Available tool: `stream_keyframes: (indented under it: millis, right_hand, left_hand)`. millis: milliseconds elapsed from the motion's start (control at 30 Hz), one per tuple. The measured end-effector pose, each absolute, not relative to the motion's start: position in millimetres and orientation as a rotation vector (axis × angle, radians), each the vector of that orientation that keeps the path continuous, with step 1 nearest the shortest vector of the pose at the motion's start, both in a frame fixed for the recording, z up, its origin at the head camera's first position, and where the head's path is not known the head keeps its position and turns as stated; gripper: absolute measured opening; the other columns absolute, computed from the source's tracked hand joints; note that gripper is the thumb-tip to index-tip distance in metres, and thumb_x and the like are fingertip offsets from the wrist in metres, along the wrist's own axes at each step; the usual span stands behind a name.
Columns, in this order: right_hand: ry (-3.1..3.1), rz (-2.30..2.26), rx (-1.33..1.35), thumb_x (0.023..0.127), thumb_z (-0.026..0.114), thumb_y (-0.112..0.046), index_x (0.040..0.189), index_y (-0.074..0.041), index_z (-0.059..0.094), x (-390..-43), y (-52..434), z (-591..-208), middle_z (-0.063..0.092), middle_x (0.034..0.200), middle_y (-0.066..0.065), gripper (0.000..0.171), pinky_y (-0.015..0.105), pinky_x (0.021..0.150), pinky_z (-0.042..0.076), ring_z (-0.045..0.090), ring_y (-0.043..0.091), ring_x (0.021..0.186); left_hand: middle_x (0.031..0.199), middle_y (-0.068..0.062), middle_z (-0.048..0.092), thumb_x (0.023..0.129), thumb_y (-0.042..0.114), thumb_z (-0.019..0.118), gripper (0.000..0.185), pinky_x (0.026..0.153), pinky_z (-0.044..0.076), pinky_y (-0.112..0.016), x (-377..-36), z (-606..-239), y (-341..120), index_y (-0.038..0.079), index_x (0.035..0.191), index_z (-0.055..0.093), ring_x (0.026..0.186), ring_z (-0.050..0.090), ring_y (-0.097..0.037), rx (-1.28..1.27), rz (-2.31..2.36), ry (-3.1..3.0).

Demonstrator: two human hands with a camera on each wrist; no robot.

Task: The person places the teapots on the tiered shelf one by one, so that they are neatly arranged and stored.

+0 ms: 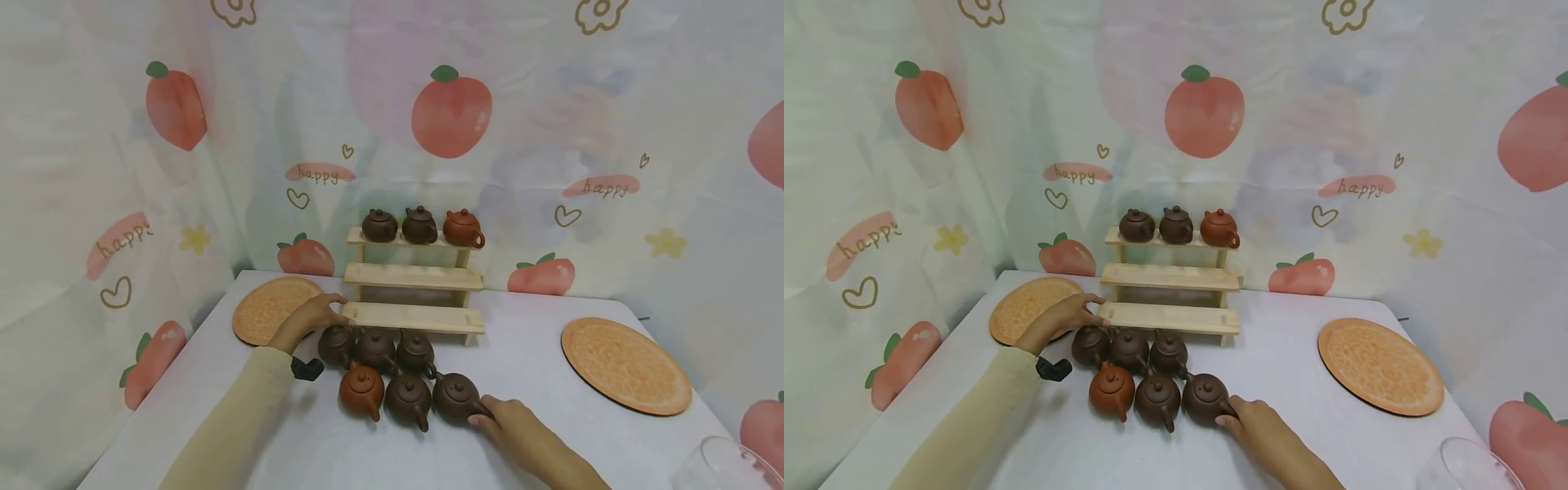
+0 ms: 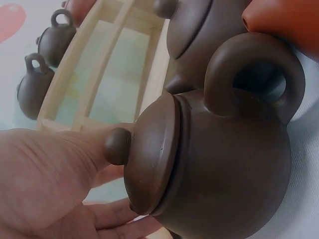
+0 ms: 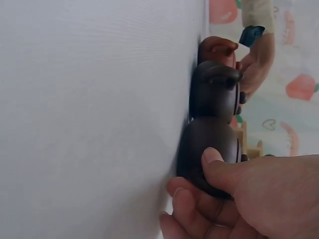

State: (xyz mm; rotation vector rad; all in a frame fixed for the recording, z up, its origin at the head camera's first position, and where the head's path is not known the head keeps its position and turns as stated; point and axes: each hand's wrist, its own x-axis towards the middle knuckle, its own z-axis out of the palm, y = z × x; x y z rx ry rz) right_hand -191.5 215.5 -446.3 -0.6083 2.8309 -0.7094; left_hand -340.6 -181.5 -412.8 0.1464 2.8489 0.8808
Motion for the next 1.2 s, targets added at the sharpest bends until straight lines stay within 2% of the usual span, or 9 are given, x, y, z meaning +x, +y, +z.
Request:
stream_keyframes:
  millis: [167,600,867,1200]
  right_hand:
    - [2.882,-0.707,-0.653,0.102,0.069,-0.029,0.090,-0.015,0.060,-191,223,-451,0.048,0.070,-0.011,0.020,0.025,0.059,0.039,0.044,0.004,0.064]
    - [2.935,-0.718,-0.591,0.103,0.068,-0.024,0.090,-0.014,0.058,-190,238,-453,0.046,0.067,-0.011,0.019,0.023,0.056,0.038,0.042,0.002,0.060]
    - [2.918,-0.723,-0.640,0.106,0.064,-0.029,0.089,-0.017,0.056,-192,240,-451,0.046,0.064,-0.013,0.023,0.023,0.058,0.038,0.041,0.000,0.057]
    - [2.973,-0.758,-0.671,0.107,0.064,-0.026,0.087,-0.018,0.057,-195,245,-450,0.048,0.062,-0.016,0.022,0.023,0.058,0.041,0.043,-0.002,0.056]
  left_hand:
    - [0.150,-0.025,0.057,0.093,0.039,0.082,0.065,0.110,0.045,-0.055,-340,-411,-181,0.010,0.147,0.060,0.133,0.057,-0.041,0.152,0.874,2.849]
    - [0.139,-0.024,0.064,0.093,0.037,0.082,0.064,0.107,0.048,-0.053,-340,-413,-182,0.008,0.146,0.061,0.124,0.062,-0.038,0.165,0.898,2.844]
    - [0.150,-0.027,0.055,0.094,0.037,0.081,0.065,0.112,0.044,-0.055,-343,-416,-183,0.008,0.148,0.060,0.136,0.055,-0.042,0.184,0.922,2.827]
    - [0.154,-0.026,0.052,0.094,0.038,0.080,0.065,0.113,0.043,-0.056,-341,-414,-182,0.010,0.148,0.059,0.139,0.053,-0.042,0.165,0.921,2.810]
